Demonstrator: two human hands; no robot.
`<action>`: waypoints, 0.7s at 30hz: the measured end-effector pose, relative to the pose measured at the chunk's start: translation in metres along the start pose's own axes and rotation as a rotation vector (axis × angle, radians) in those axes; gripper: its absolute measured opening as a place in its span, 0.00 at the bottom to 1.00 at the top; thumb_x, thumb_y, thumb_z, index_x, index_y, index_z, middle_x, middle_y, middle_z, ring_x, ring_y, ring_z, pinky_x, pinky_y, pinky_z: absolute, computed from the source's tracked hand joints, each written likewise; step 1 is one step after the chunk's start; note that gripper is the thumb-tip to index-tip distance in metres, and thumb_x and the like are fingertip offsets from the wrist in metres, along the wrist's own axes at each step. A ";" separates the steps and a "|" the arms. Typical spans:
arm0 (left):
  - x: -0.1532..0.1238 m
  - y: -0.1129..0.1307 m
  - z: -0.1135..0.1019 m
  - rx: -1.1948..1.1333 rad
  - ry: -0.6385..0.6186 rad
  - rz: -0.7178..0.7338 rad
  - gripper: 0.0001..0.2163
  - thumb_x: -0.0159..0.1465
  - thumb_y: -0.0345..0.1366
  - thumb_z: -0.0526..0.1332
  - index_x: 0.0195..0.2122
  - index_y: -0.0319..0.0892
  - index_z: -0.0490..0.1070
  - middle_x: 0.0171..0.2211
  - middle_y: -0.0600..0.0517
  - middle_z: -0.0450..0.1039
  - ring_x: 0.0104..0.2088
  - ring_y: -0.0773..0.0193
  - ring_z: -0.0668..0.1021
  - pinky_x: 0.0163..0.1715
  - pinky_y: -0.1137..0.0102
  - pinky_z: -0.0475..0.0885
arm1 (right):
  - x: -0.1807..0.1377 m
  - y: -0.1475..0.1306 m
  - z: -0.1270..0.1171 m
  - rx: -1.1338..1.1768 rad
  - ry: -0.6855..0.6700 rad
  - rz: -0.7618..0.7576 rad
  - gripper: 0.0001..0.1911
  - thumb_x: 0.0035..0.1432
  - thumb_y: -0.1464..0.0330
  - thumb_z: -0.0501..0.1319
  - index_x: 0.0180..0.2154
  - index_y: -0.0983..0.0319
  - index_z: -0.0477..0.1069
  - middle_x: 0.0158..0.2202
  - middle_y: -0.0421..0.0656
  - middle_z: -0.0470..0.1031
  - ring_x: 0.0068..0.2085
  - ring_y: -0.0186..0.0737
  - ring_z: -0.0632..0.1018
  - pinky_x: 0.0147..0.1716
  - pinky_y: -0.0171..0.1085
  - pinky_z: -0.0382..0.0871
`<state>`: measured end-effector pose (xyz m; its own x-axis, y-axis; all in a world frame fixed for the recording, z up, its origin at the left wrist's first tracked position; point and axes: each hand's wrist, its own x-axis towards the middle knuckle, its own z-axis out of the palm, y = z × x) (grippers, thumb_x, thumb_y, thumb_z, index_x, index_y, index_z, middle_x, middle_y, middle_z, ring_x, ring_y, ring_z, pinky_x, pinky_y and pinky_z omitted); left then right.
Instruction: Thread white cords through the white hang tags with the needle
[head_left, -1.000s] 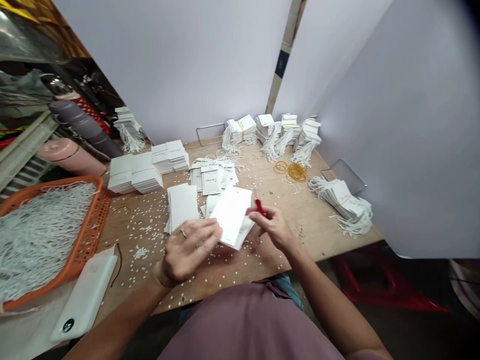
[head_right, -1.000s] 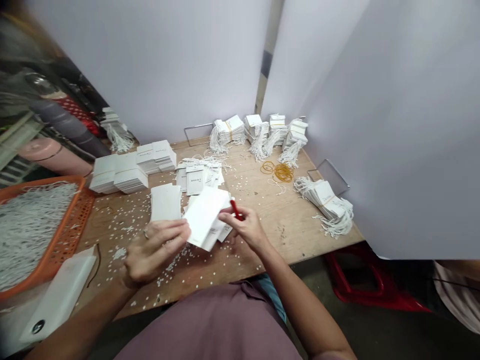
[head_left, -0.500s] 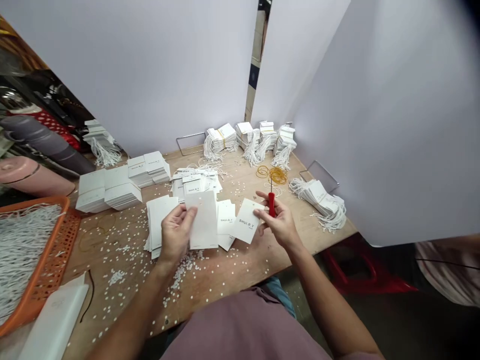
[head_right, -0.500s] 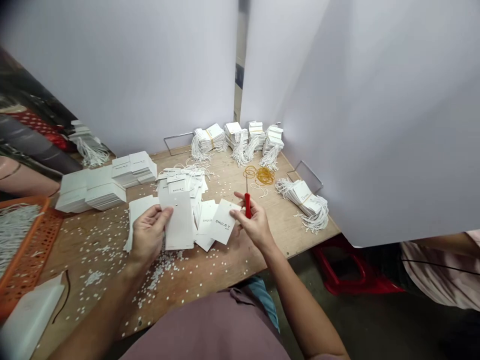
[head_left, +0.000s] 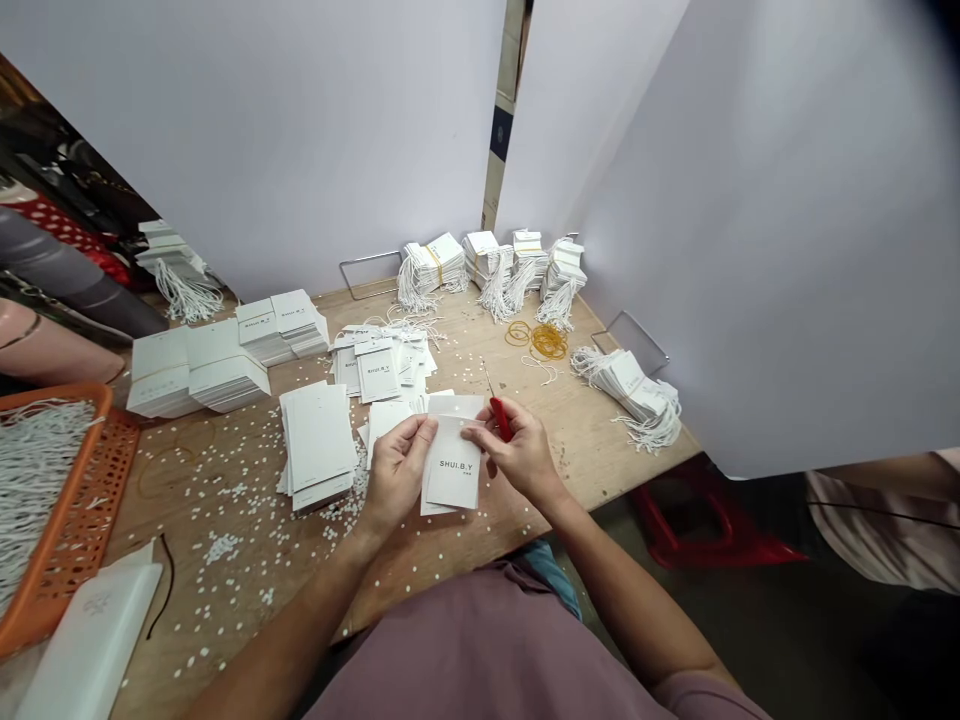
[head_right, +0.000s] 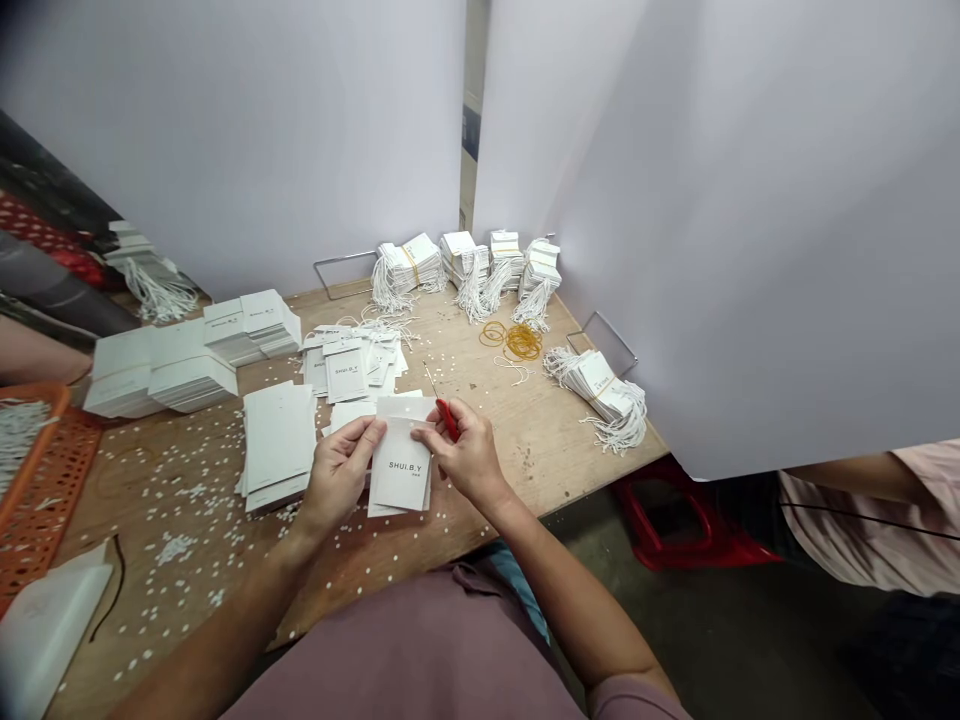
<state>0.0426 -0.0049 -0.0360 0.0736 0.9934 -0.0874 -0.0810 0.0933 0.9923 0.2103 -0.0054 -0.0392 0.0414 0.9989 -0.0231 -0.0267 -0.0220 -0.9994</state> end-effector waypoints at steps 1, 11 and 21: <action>-0.001 0.000 0.000 0.001 -0.003 0.002 0.16 0.63 0.48 0.65 0.40 0.38 0.78 0.30 0.50 0.79 0.27 0.64 0.77 0.27 0.73 0.73 | 0.001 0.001 0.001 -0.027 0.009 -0.025 0.12 0.51 0.64 0.70 0.30 0.61 0.69 0.22 0.34 0.69 0.17 0.28 0.68 0.12 0.29 0.63; -0.002 -0.004 -0.001 -0.013 -0.026 -0.013 0.16 0.63 0.47 0.66 0.42 0.38 0.77 0.34 0.49 0.80 0.31 0.63 0.78 0.30 0.73 0.73 | 0.009 0.007 0.005 -0.125 -0.028 -0.079 0.12 0.51 0.66 0.70 0.30 0.60 0.67 0.21 0.33 0.66 0.20 0.29 0.66 0.16 0.30 0.61; -0.003 -0.005 -0.003 -0.038 0.022 0.010 0.15 0.62 0.46 0.67 0.42 0.39 0.78 0.34 0.50 0.81 0.32 0.62 0.80 0.33 0.72 0.75 | 0.011 0.012 0.000 0.097 -0.016 0.057 0.27 0.43 0.61 0.76 0.42 0.57 0.67 0.28 0.33 0.66 0.20 0.28 0.67 0.12 0.28 0.63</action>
<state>0.0399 -0.0083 -0.0413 0.0503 0.9956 -0.0794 -0.1197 0.0850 0.9892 0.2108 0.0055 -0.0513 0.0207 0.9967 -0.0784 -0.1247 -0.0752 -0.9893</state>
